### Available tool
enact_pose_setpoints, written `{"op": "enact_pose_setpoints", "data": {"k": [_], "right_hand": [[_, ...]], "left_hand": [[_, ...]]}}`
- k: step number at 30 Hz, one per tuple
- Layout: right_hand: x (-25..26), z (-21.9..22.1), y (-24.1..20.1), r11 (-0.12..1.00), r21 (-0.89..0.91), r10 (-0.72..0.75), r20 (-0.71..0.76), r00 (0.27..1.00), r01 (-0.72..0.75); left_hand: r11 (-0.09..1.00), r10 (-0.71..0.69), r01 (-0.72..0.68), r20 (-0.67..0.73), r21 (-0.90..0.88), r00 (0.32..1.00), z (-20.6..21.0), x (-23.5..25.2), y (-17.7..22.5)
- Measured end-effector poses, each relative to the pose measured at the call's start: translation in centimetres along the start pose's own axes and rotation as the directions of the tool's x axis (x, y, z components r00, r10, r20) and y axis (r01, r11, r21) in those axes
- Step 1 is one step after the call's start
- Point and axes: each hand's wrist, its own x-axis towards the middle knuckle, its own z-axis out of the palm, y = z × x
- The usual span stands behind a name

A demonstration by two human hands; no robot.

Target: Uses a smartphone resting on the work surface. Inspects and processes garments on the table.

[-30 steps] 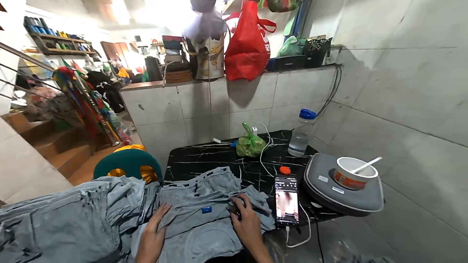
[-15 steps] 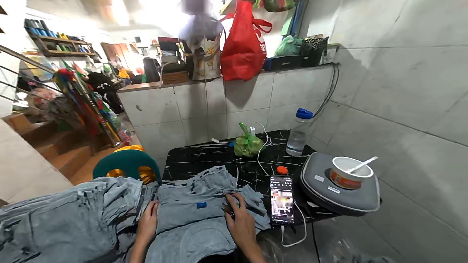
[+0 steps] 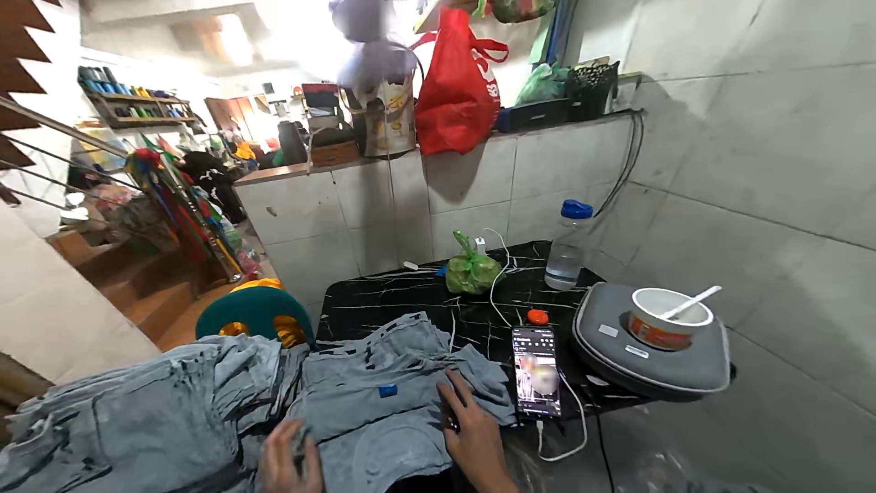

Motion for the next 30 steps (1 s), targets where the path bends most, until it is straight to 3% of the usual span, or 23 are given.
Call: {"op": "enact_pose_setpoints", "data": {"k": [4,8,10,12,14,17,19,23,26,30], "right_hand": [[-2.3,-1.1,-0.4,0.997,0.014,-0.082,0.007,0.997,0.082],[-4.3,-2.0,-0.3,0.998,0.055,-0.020,0.222,0.975,0.008],[-4.9,-2.2,0.3,0.995,0.096,-0.013,0.248,0.969,-0.011],[-5.6,-3.3,0.5,0.991,0.134,-0.024,0.141,0.990,0.005],[-6.0,-4.8,1.1,0.990,0.138,-0.026,-0.055,0.998,0.034],[-6.1,-6.8,2.8,0.991,0.130,0.026,-0.271,0.962,0.010],[-6.2,-7.7,2.7,0.991,0.135,0.063,-0.281,0.958,-0.025],[-7.1,-6.8,1.0,0.990,0.140,0.035,-0.137,0.990,-0.015],[-6.7,-6.3,1.7,0.994,0.105,0.060,-0.225,0.972,-0.037],[-5.7,-7.8,4.1,0.993,0.090,0.104,-0.389,0.915,-0.074]], "left_hand": [[0.997,0.062,-0.069,0.287,0.016,0.956,1.3,-2.7,1.1],[0.996,0.085,-0.077,0.268,-0.041,0.960,3.0,-3.1,-1.5],[0.996,0.090,-0.081,0.264,-0.043,0.960,3.0,-3.0,-1.4],[0.996,0.085,-0.078,0.256,-0.034,0.963,2.7,-3.4,-0.5],[0.998,0.068,-0.061,0.267,-0.034,0.961,2.6,-4.3,-0.2],[0.998,0.042,-0.031,0.276,-0.046,0.960,2.6,-6.0,-0.7],[0.999,0.042,-0.035,0.256,-0.030,0.966,2.6,-6.7,0.0],[0.995,0.087,-0.076,0.215,-0.062,0.973,2.5,-7.7,4.2],[0.994,0.104,-0.110,0.339,0.000,0.935,3.7,-8.4,6.4],[0.994,0.071,-0.098,0.370,0.053,0.926,4.5,-8.3,7.6]]}}
